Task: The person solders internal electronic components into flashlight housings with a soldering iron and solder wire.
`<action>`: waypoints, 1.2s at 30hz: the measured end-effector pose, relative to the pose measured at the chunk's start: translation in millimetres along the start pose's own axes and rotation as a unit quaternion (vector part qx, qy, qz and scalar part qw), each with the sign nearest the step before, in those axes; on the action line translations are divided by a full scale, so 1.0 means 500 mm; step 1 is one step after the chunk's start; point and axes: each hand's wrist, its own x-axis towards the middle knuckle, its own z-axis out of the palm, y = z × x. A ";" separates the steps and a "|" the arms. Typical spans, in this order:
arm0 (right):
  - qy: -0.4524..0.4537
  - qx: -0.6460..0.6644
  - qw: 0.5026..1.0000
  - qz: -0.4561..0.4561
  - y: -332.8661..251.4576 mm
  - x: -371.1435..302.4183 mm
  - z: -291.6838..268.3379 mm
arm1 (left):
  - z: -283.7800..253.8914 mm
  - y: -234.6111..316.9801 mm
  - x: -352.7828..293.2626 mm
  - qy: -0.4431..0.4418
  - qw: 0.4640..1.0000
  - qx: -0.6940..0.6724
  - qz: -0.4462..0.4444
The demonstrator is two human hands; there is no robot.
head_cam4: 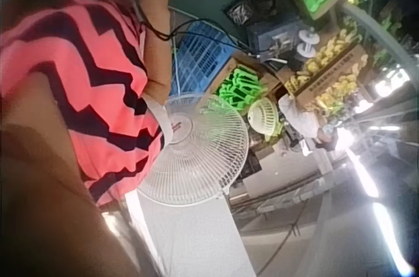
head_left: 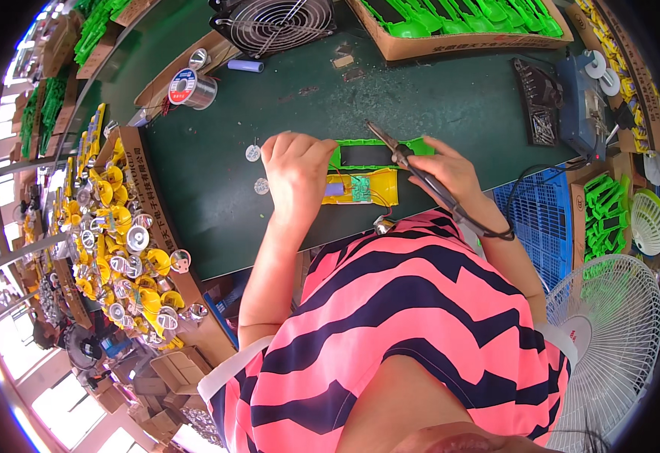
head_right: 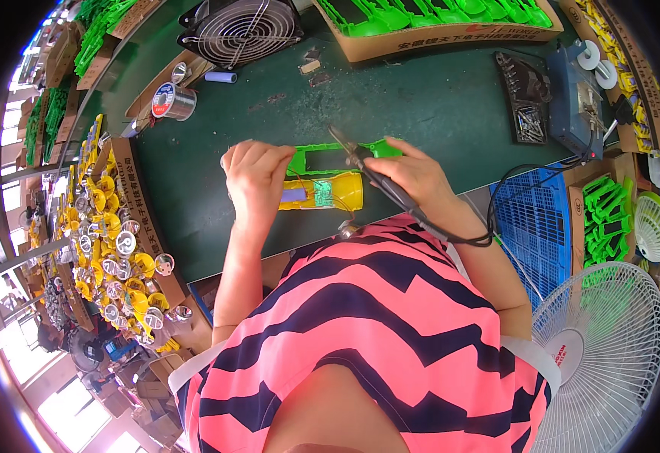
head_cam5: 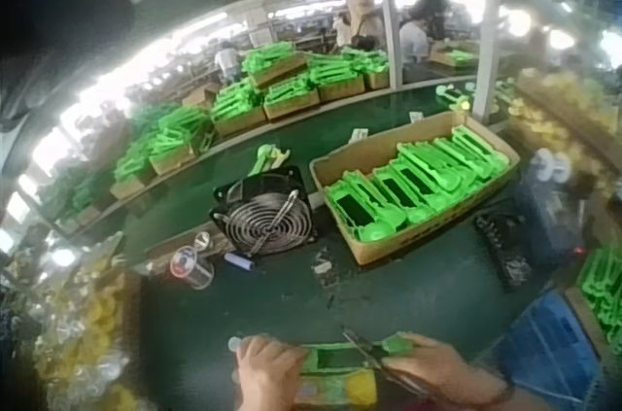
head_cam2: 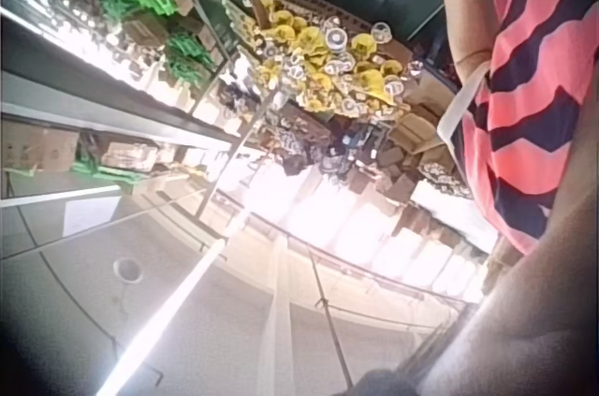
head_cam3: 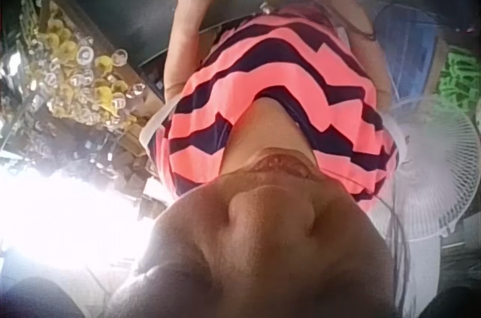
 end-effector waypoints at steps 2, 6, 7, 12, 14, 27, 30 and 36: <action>0.024 -0.069 0.990 -0.118 0.000 0.007 -0.009 | -0.003 -0.015 0.006 -0.097 0.988 0.102 0.067; 0.031 -0.068 0.995 -0.066 -0.028 0.011 -0.014 | 0.004 -0.025 0.014 -0.201 0.976 0.083 0.021; 0.107 0.128 0.980 0.107 -0.035 0.004 0.004 | 0.006 -0.026 0.018 -0.202 0.976 0.082 0.024; 0.176 0.431 0.810 0.357 -0.024 0.020 0.037 | 0.011 -0.026 0.019 -0.244 0.966 0.080 -0.004; 0.170 0.433 0.808 0.362 -0.025 0.022 0.043 | 0.013 -0.022 0.020 -0.243 0.966 0.086 -0.004; 0.138 0.390 0.831 0.371 -0.036 0.025 0.054 | 0.019 -0.026 0.020 -0.259 0.959 0.114 0.007; 0.137 0.399 0.832 0.361 -0.030 0.020 0.051 | 0.018 -0.025 0.020 -0.267 0.955 0.131 0.009; 0.193 0.406 0.833 0.322 -0.049 0.011 0.030 | 0.020 -0.025 0.020 -0.260 0.957 0.129 0.006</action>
